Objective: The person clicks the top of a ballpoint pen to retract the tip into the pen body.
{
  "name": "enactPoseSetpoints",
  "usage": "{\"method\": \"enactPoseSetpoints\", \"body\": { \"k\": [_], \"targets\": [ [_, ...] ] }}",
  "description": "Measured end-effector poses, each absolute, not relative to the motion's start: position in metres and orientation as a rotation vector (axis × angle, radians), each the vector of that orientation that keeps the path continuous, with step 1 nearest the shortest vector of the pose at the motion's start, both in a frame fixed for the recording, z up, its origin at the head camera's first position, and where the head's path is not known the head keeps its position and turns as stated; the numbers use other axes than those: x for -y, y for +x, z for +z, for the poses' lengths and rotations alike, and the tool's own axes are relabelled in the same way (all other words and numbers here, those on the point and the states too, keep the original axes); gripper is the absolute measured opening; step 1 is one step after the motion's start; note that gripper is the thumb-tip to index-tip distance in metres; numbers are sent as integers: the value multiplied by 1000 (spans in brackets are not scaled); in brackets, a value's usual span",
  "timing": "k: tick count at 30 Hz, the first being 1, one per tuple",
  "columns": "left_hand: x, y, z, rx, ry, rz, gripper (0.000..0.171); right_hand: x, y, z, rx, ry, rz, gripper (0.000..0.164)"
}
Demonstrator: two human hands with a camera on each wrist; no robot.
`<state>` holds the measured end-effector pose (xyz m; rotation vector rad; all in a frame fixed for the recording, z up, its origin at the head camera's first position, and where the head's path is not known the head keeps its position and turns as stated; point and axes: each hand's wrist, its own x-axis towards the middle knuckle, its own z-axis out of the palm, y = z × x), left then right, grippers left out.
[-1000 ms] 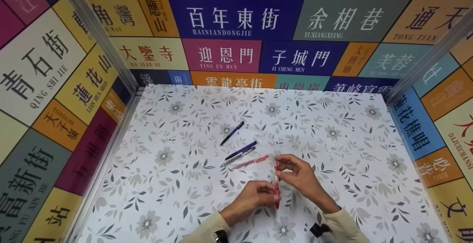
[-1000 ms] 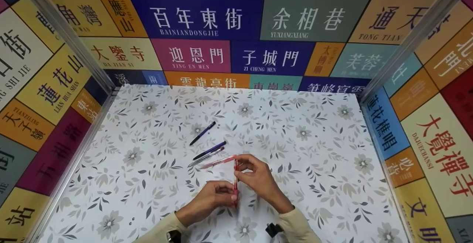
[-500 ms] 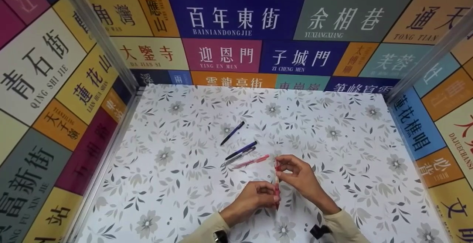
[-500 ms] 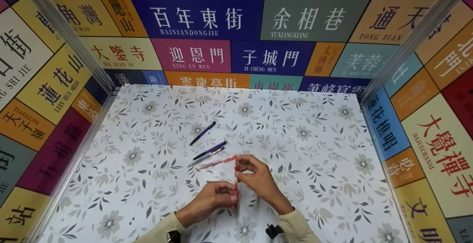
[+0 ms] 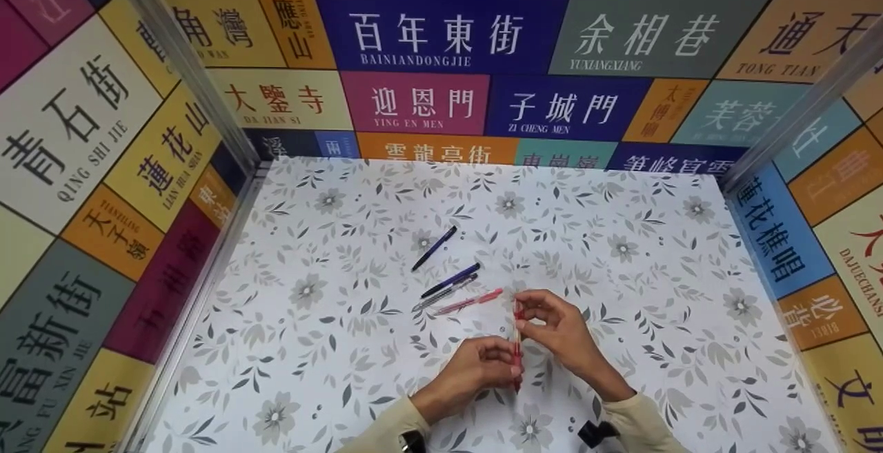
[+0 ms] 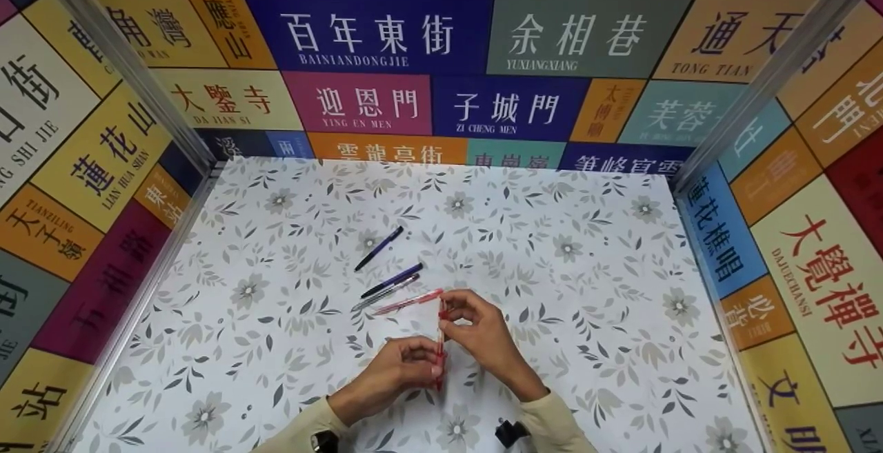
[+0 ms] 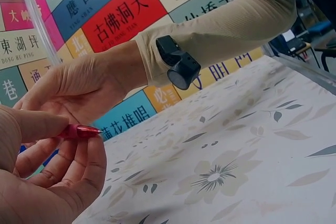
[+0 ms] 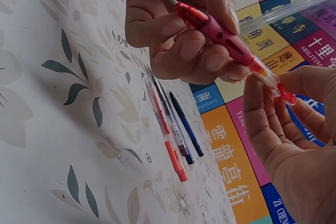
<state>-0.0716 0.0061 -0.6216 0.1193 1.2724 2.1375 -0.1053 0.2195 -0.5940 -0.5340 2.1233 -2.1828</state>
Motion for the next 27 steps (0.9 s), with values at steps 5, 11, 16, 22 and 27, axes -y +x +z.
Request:
{"method": "enactPoseSetpoints", "body": {
  "k": [5, 11, 16, 22, 27],
  "targets": [
    [-7, -72, -623, -1281, 127, 2130, 24, -221, -105, -595, -2100, -530, -2189, 37],
    [-7, -72, -622, -1282, 115, 2130, 24, -221, -105, -596, -2106, -511, -2189, 37],
    [-7, -72, -619, -1285, 106, 2141, 24, -220, -105, -596, -2099, -516, -2207, 38],
    [-6, -72, -617, -1331, 116, 2138, 29, -220, -104, -595, -2076, -531, -2222, 38],
    [-7, -72, -615, -1354, 123, 2138, 26, -220, -105, -594, -2093, -519, -2221, 34]
  ]
}}
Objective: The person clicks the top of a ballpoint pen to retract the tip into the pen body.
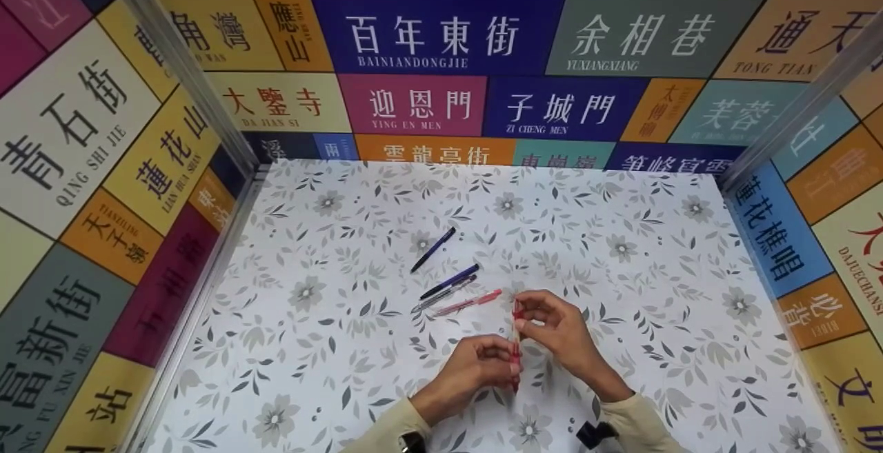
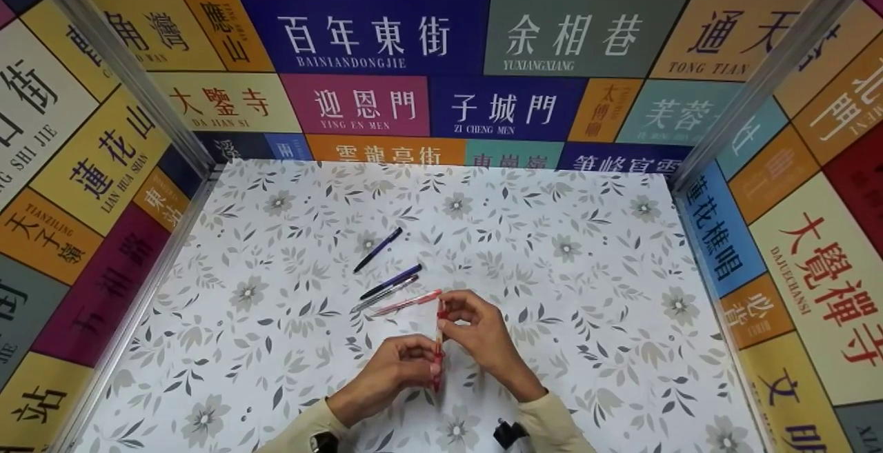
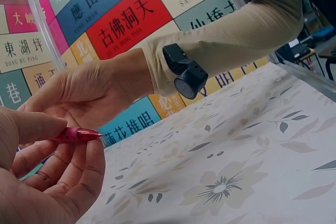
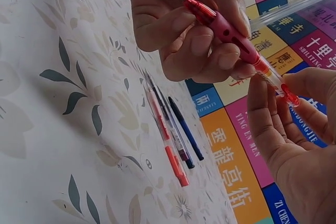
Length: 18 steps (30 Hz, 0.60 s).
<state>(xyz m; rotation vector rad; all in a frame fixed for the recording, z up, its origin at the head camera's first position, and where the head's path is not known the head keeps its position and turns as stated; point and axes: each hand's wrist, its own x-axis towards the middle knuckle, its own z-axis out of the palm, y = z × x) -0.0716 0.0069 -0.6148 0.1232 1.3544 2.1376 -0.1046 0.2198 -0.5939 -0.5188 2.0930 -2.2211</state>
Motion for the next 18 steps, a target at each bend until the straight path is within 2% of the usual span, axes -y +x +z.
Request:
{"method": "enactPoseSetpoints", "body": {
  "k": [18],
  "targets": [
    [-5, -72, -617, -1346, 125, 2145, 28, -218, -106, -594, -2138, -550, -2185, 34]
  ]
}}
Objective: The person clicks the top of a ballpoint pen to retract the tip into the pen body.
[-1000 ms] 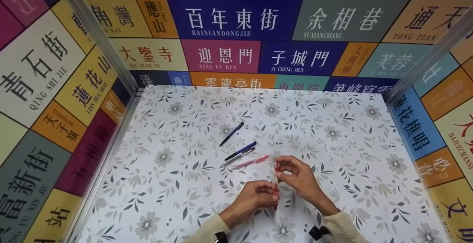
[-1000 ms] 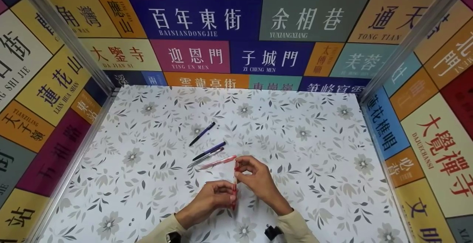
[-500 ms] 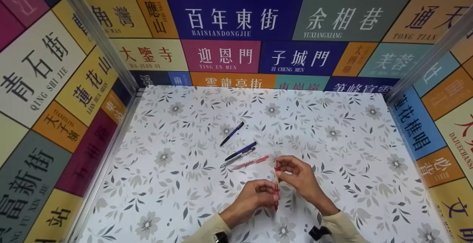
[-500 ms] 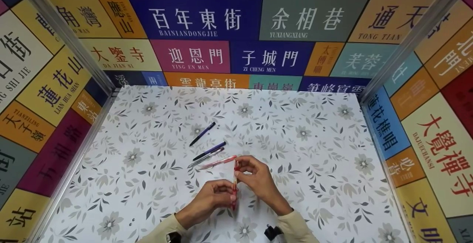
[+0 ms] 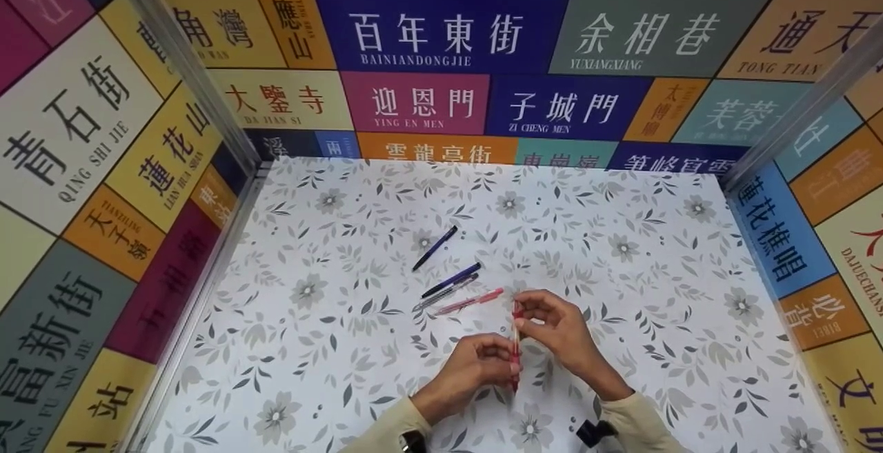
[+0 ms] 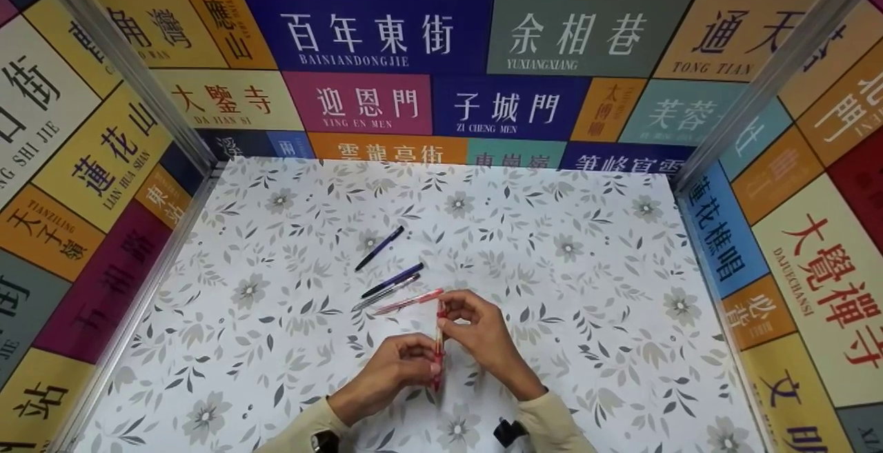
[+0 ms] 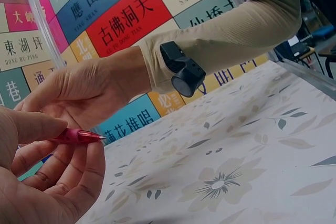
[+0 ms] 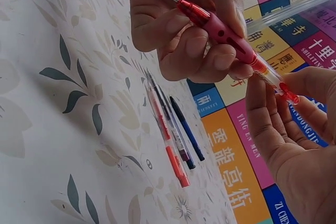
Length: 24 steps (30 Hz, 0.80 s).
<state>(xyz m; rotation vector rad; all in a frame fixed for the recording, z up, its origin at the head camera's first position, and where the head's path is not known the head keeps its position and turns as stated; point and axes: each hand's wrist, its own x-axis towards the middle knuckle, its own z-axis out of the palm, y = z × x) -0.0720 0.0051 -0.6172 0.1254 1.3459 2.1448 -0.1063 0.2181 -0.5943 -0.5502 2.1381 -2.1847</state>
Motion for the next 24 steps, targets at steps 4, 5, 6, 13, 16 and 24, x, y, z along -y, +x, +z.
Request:
{"method": "enactPoseSetpoints", "body": {
  "k": [4, 5, 6, 13, 16, 24],
  "targets": [
    [-6, -72, -617, -1342, 130, 2150, 26, -218, -106, -594, -2142, -547, -2191, 31],
    [-6, -72, -617, -1341, 130, 2150, 25, -218, -106, -594, -2141, -544, -2194, 31],
    [-7, -72, -617, -1340, 127, 2150, 25, -218, -105, -594, -2140, -545, -2197, 31],
    [-7, -73, -619, -1348, 125, 2142, 25, -218, -105, -595, -2147, -543, -2206, 33],
    [-7, -74, -620, -1356, 135, 2142, 28, -218, -106, -595, -2145, -547, -2214, 33],
    [-7, -77, -620, -1356, 139, 2137, 28, -218, -106, -596, -2135, -531, -2225, 34]
  ]
}}
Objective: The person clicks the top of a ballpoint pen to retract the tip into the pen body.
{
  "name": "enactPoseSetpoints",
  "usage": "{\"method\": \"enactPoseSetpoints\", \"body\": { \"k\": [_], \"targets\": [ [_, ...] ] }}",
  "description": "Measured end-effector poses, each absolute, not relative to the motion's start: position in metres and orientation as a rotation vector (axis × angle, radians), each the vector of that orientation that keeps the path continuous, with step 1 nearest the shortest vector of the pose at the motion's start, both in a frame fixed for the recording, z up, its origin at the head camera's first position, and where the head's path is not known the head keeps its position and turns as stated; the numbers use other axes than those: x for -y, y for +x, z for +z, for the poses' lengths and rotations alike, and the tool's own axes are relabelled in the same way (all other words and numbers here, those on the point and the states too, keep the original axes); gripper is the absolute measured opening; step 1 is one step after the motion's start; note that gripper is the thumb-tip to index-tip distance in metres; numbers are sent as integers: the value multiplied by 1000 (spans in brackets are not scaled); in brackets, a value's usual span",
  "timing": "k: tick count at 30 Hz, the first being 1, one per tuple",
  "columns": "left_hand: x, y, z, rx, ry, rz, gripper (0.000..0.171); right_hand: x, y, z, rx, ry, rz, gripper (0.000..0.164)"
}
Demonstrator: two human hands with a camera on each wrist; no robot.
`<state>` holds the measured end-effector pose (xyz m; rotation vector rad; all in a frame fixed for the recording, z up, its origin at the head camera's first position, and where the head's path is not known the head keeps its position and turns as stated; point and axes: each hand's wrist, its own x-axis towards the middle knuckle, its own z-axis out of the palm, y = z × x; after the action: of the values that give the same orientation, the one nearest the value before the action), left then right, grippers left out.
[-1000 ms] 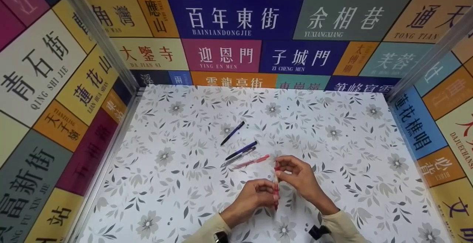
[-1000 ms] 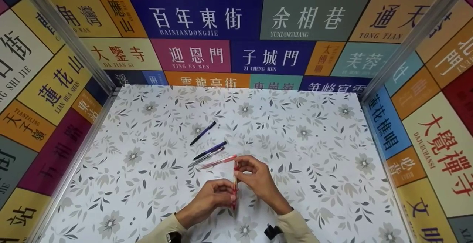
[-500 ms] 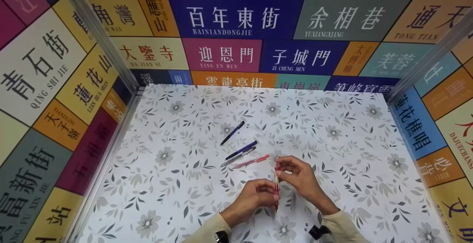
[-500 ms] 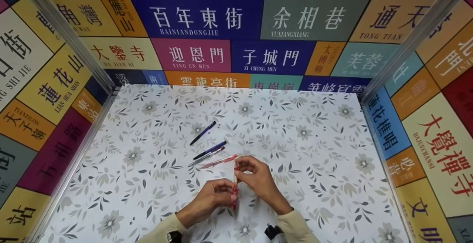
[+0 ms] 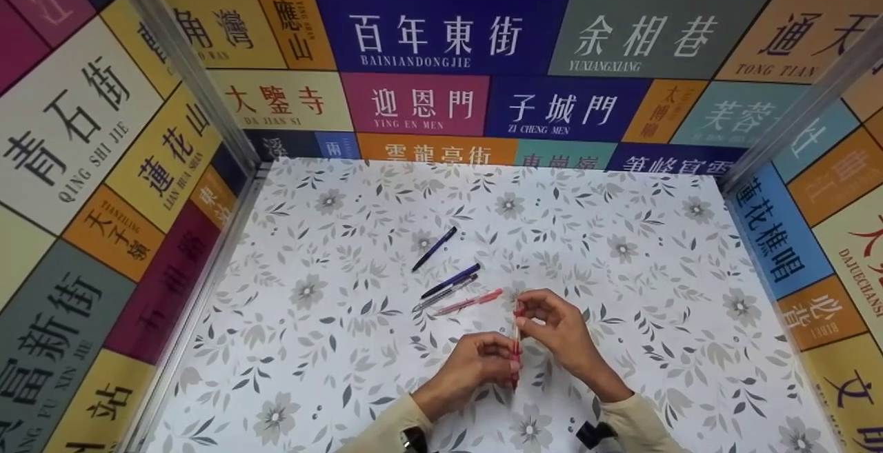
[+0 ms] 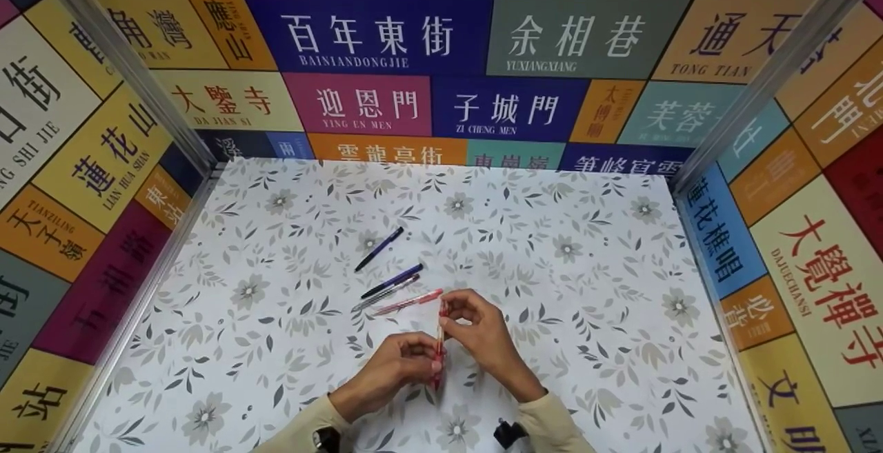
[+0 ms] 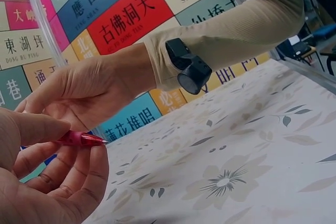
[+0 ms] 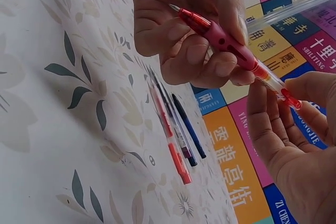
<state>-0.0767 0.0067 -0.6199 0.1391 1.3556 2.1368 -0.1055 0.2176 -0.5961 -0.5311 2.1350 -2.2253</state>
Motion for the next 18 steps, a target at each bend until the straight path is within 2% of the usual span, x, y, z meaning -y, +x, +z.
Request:
{"method": "enactPoseSetpoints", "body": {
  "k": [7, 14, 18],
  "targets": [
    [-7, -81, -618, -1355, 167, 2112, 23, -217, -105, -595, -2130, -501, -2231, 33],
    [-6, -85, -617, -1384, 178, 2068, 19, -220, -103, -596, -2108, -465, -2239, 43],
    [-5, -88, -615, -1433, 202, 2046, 25, -222, -103, -595, -2104, -430, -2261, 43]
  ]
}}
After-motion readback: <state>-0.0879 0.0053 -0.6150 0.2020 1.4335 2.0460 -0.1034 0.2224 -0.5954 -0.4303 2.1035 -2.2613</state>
